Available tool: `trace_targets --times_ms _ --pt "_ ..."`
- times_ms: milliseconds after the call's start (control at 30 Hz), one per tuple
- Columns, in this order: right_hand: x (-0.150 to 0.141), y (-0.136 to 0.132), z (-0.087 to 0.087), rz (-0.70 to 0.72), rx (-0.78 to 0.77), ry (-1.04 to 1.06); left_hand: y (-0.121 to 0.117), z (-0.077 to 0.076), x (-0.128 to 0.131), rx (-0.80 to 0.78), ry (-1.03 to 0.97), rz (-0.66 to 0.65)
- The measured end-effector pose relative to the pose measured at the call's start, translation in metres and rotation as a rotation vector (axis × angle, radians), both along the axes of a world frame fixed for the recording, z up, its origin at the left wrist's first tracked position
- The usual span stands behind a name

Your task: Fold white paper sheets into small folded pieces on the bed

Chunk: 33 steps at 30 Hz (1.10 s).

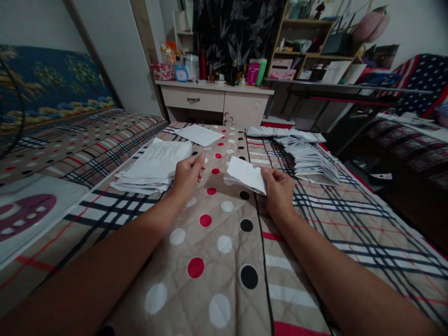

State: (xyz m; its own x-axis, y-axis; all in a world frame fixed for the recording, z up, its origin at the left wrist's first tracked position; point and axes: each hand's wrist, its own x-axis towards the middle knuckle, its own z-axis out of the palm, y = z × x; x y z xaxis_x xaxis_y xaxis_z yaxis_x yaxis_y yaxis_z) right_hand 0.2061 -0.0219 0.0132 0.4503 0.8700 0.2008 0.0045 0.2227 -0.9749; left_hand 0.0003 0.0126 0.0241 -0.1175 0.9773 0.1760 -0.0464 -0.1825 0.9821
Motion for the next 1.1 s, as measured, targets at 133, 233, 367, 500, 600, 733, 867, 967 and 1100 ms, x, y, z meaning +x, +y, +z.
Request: trace_targets --times_ms 133,233,367,500,600,733,867,967,1100 --pt "-0.007 -0.006 0.004 0.054 0.033 -0.099 -0.011 0.007 0.009 -0.174 -0.032 -0.309" --pt "-0.014 -0.011 0.008 0.118 0.047 -0.121 -0.022 0.009 0.020 -0.280 0.038 -0.448" --pt "-0.017 -0.012 0.009 0.251 0.012 -0.019 -0.024 0.006 0.024 -0.253 0.029 -0.356" --pt "-0.017 -0.012 0.007 0.434 -0.118 -0.058 -0.017 0.002 0.019 -0.220 0.013 -0.229" --pt "-0.016 -0.013 0.006 0.445 -0.139 -0.069 -0.015 0.000 0.015 -0.228 0.031 -0.318" --pt "-0.013 -0.015 0.007 0.366 -0.119 -0.048 -0.014 -0.004 0.012 -0.274 -0.021 -0.516" --pt "-0.012 -0.012 0.006 0.297 -0.067 -0.052 -0.013 -0.002 0.011 -0.332 0.038 -0.555" --pt "-0.012 -0.010 0.004 0.260 -0.030 -0.031 -0.014 0.002 0.012 -0.374 0.192 -0.551" --pt "-0.009 -0.008 0.001 0.217 -0.012 -0.060 -0.016 0.006 0.012 -0.346 0.325 -0.480"
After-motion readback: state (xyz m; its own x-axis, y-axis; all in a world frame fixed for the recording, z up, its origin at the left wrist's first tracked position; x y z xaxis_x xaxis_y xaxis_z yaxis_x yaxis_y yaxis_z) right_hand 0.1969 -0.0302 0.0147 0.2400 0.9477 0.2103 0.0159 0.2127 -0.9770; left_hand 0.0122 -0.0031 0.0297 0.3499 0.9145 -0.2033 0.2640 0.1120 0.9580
